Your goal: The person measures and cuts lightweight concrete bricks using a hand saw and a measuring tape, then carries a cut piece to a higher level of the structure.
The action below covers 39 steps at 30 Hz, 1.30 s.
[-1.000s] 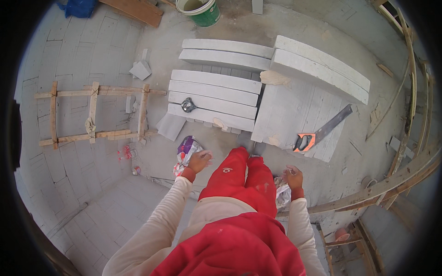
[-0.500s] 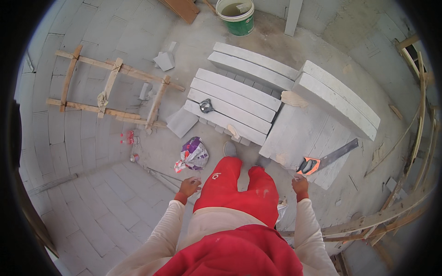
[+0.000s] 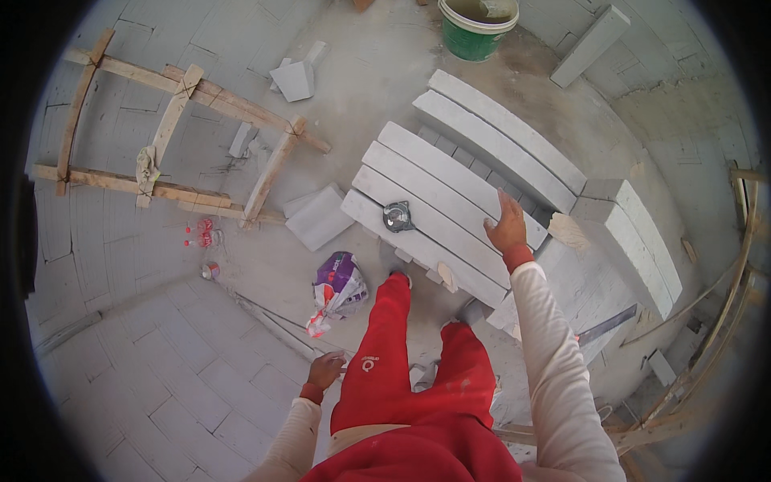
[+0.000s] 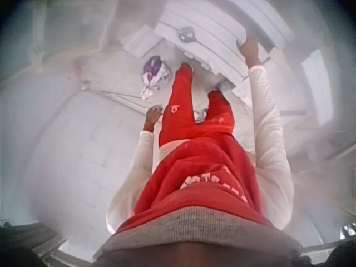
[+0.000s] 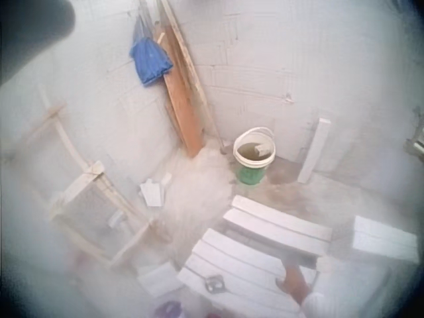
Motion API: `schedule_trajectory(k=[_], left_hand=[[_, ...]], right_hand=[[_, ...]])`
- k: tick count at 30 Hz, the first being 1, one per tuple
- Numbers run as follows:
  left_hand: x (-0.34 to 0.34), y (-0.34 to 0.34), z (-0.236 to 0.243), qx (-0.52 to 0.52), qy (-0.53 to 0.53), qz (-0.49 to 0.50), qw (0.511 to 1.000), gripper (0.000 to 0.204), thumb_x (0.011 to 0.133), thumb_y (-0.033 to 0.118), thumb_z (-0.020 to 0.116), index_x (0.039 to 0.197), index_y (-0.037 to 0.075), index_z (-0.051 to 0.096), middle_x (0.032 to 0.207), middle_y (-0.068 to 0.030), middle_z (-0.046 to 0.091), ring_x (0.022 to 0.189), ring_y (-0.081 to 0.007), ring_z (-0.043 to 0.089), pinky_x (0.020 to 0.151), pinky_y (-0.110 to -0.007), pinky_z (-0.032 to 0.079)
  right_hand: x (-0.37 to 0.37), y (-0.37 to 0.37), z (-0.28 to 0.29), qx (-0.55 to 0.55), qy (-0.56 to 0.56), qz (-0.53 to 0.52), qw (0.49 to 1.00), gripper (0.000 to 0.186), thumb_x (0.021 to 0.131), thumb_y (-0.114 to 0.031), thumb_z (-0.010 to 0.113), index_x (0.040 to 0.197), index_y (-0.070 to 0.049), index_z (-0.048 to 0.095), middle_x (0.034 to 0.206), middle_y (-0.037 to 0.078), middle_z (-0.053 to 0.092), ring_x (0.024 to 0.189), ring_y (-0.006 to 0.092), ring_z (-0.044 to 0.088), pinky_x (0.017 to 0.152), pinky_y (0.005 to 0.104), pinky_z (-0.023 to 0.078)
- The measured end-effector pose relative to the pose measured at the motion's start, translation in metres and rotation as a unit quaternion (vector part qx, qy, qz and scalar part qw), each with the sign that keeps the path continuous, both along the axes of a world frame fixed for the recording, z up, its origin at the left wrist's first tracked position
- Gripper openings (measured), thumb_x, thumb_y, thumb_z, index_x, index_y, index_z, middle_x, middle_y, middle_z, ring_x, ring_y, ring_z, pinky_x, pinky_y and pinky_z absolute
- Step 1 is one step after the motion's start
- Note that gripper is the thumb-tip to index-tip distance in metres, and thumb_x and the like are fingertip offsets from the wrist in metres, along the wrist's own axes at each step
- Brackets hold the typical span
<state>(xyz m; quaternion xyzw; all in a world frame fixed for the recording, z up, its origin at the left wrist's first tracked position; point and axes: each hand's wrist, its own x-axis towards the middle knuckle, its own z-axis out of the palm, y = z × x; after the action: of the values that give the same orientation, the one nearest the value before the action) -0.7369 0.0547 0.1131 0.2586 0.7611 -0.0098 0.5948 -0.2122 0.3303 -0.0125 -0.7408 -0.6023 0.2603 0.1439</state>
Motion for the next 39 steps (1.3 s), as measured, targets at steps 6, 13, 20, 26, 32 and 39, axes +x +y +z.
schedule_trajectory(k=[6,13,20,26,32,39], left_hand=[[-0.049,0.031,-0.017,-0.068,-0.078,0.215,0.971,0.037,0.097,0.019,0.061,0.126,-0.003,0.067,0.113,-0.0154,0.074,0.092,-0.0226,0.077,0.078,-0.031,0.06],[-0.069,0.089,-0.032,-0.122,-0.05,0.216,0.967,0.041,0.101,0.021,0.058,0.132,-0.004,0.061,0.117,-0.0173,0.072,0.095,-0.0236,0.076,0.078,-0.032,0.059],[-0.06,0.067,-0.053,-0.165,-0.091,0.261,0.947,0.041,0.101,0.02,0.058,0.133,-0.004,0.062,0.116,-0.017,0.073,0.095,-0.0227,0.075,0.078,-0.032,0.059],[-0.067,0.092,-0.06,-0.156,-0.085,0.327,0.928,0.041,0.099,0.02,0.057,0.133,-0.003,0.062,0.117,-0.0177,0.073,0.096,-0.0246,0.076,0.077,-0.032,0.058],[-0.081,0.122,-0.066,-0.134,-0.051,0.321,0.936,0.04,0.097,0.018,0.053,0.131,-0.002,0.062,0.116,-0.0176,0.074,0.095,-0.0252,0.076,0.077,-0.031,0.058],[-0.09,0.122,-0.072,-0.12,-0.046,0.309,0.942,0.04,0.096,0.018,0.054,0.13,-0.002,0.062,0.115,-0.0165,0.074,0.095,-0.0246,0.076,0.074,-0.03,0.058]], right_hand=[[-0.058,0.201,-0.034,0.054,-0.108,0.062,0.991,0.1,0.079,-0.019,0.084,0.162,-0.017,0.028,0.157,0.019,0.042,0.145,0.0393,0.04,0.119,0.0472,0.037],[-0.12,0.286,-0.111,0.043,-0.269,0.001,0.962,0.106,0.08,-0.031,0.083,0.164,-0.014,0.02,0.166,0.014,0.029,0.154,0.0329,0.025,0.123,0.0528,0.025],[-0.142,0.292,-0.122,0.037,-0.301,-0.026,0.953,0.098,0.075,-0.018,0.087,0.157,-0.01,0.034,0.152,0.012,0.042,0.141,0.0327,0.039,0.117,0.0499,0.03],[-0.134,0.303,-0.096,-0.026,-0.319,0.019,0.947,0.092,0.069,-0.017,0.09,0.147,-0.01,0.042,0.134,0.011,0.05,0.126,0.033,0.048,0.106,0.0474,0.038],[-0.13,0.31,-0.097,-0.022,-0.334,0.077,0.939,0.097,0.065,-0.025,0.092,0.146,-0.009,0.043,0.134,0.013,0.051,0.126,0.0345,0.048,0.106,0.0483,0.04],[-0.121,0.33,-0.1,-0.096,-0.3,0.1,0.944,0.091,0.065,-0.03,0.093,0.136,-0.003,0.043,0.134,0.02,0.056,0.128,0.0368,0.055,0.106,0.0462,0.046]])
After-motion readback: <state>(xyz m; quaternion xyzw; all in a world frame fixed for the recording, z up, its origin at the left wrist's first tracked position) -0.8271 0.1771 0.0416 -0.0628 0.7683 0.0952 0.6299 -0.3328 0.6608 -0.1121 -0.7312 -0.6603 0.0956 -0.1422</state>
